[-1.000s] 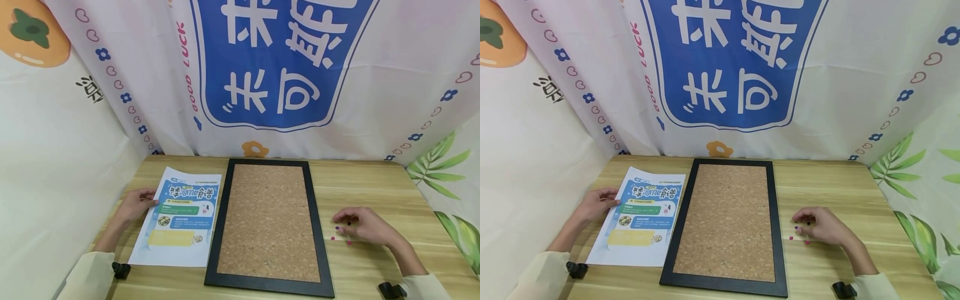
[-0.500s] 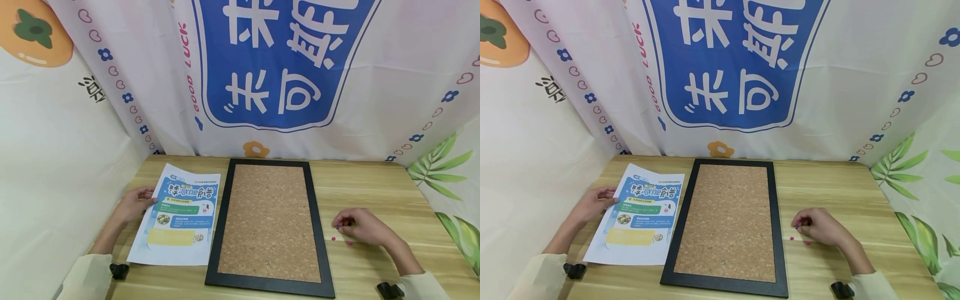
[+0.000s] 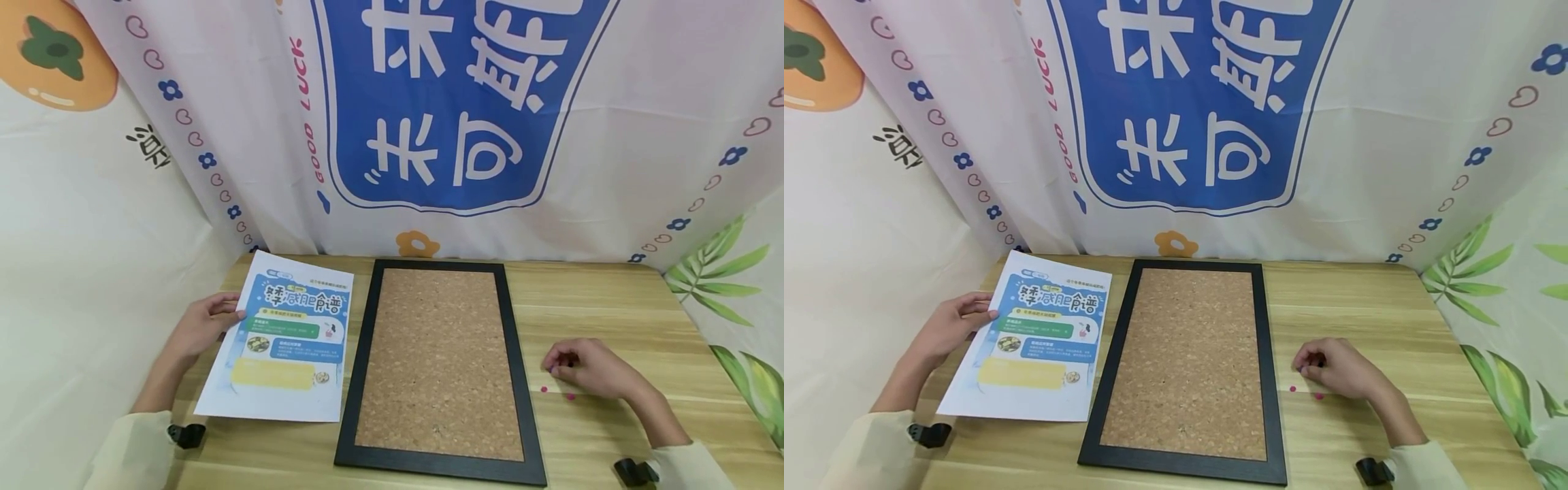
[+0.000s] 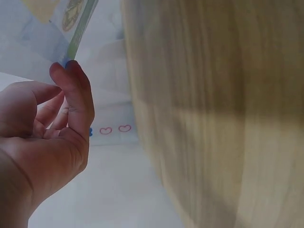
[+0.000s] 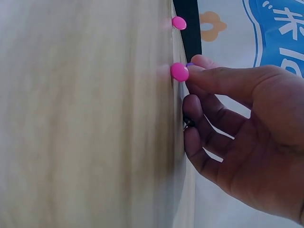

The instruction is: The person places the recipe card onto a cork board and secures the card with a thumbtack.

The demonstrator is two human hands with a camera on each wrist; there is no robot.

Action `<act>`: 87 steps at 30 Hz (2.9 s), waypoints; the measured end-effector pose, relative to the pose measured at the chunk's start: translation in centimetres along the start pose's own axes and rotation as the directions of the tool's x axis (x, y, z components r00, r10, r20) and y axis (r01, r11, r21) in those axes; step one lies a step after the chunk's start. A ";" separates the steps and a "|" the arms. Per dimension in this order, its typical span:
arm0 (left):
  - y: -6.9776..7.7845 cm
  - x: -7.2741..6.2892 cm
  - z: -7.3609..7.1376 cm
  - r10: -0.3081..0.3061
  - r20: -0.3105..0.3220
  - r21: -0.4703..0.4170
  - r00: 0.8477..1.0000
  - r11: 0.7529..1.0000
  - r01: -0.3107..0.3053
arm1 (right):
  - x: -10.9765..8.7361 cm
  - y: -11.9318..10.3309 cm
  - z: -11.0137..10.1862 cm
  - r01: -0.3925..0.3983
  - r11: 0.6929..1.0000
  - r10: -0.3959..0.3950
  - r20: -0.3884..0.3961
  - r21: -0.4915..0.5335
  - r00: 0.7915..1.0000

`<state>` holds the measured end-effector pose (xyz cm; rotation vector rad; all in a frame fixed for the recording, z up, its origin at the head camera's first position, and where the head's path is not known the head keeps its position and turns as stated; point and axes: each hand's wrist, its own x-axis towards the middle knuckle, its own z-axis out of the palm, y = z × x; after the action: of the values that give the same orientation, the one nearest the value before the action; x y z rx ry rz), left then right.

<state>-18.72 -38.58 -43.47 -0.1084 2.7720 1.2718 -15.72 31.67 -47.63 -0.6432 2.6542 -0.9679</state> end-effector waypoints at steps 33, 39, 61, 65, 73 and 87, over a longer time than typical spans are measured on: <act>2.7 0.2 0.1 0.008 -0.061 -0.195 0.998 0.981 -0.020 | 0.6 0.0 -0.5 -0.032 0.984 0.042 -0.052 0.178 0.998; 3.2 1.0 1.1 0.003 -0.028 -0.253 1.000 0.967 -0.010 | 0.9 -0.1 -0.4 -0.018 0.981 0.032 -0.067 0.193 0.997; 6.7 3.4 7.7 0.000 0.077 -0.394 0.997 0.919 0.031 | 1.9 -0.8 0.2 -0.030 0.954 0.048 -0.050 0.297 0.998; 7.5 3.9 9.3 0.017 0.099 -0.390 0.995 0.921 0.023 | 2.1 -0.9 0.3 -0.028 0.950 0.045 -0.048 0.310 0.998; 9.0 4.4 12.2 0.073 0.180 -0.410 0.981 0.912 0.008 | 2.5 -1.2 0.7 -0.014 0.941 0.029 -0.039 0.338 0.999; 10.5 4.4 15.5 0.096 0.292 -0.388 0.952 0.921 0.026 | 3.0 -1.8 0.8 -0.011 0.950 0.031 -0.058 0.313 0.998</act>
<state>-23.33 -20.11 -46.18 0.1064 2.2447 1.6730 -17.50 28.60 -47.26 -0.5179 2.4713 -1.3849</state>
